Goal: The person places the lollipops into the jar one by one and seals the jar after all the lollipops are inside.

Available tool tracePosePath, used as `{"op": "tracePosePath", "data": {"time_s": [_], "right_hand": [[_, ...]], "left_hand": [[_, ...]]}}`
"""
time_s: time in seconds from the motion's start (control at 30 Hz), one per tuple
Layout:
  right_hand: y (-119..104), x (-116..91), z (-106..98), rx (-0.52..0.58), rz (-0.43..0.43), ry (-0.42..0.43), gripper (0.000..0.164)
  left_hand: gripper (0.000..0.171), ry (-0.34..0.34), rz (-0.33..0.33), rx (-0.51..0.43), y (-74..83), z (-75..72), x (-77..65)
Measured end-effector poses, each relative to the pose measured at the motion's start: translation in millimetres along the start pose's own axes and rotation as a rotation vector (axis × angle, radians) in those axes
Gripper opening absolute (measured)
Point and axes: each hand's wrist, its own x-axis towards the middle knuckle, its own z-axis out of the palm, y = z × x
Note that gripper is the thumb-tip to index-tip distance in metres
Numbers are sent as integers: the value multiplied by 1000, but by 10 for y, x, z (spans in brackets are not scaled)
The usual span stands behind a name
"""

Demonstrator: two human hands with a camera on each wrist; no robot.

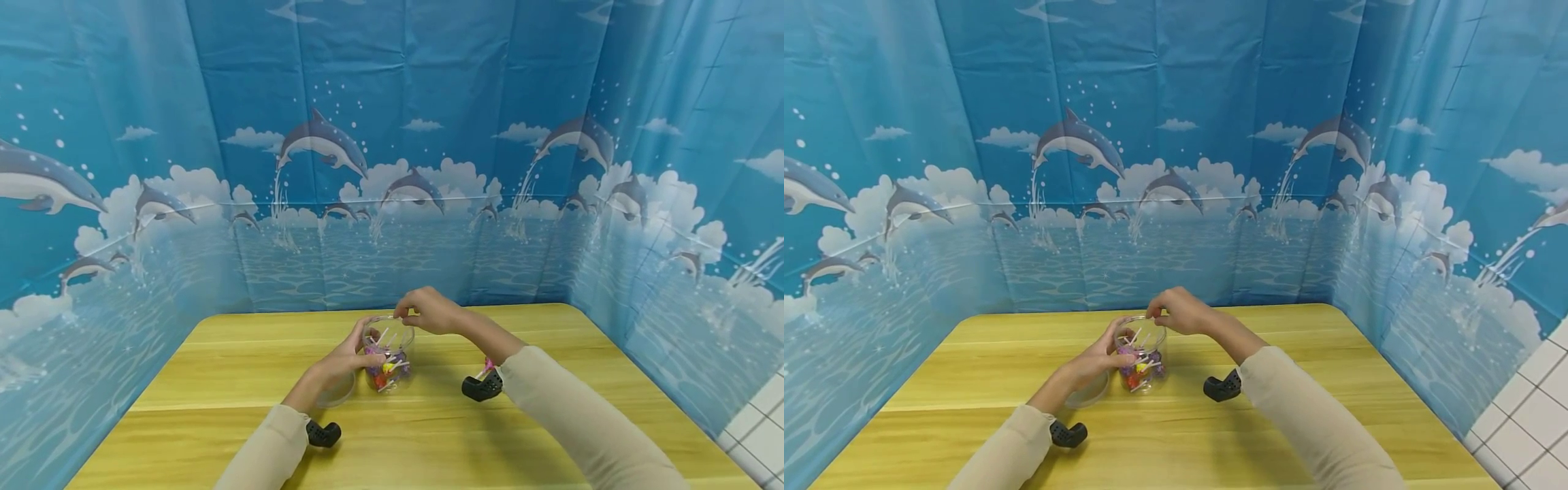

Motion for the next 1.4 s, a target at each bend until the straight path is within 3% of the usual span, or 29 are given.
{"op": "tracePosePath", "data": {"time_s": [0.33, 0.63, 1.13, 1.4], "right_hand": [[161, -344, -126, 54, 64, 41, 16], [336, -723, -111, 64, 94, 38, 14], [597, -1332, 203, 218, 168, -47, 15], [659, -1462, 374, 245, 170, -70, 15]], "left_hand": [[82, 17, 1, -7, -2, -1, -19], [83, 10, 8, 8, -16, -4, -15], [81, -2, 11, 12, 25, 5, 42], [81, 4, 16, 10, 10, 14, -2]]}}
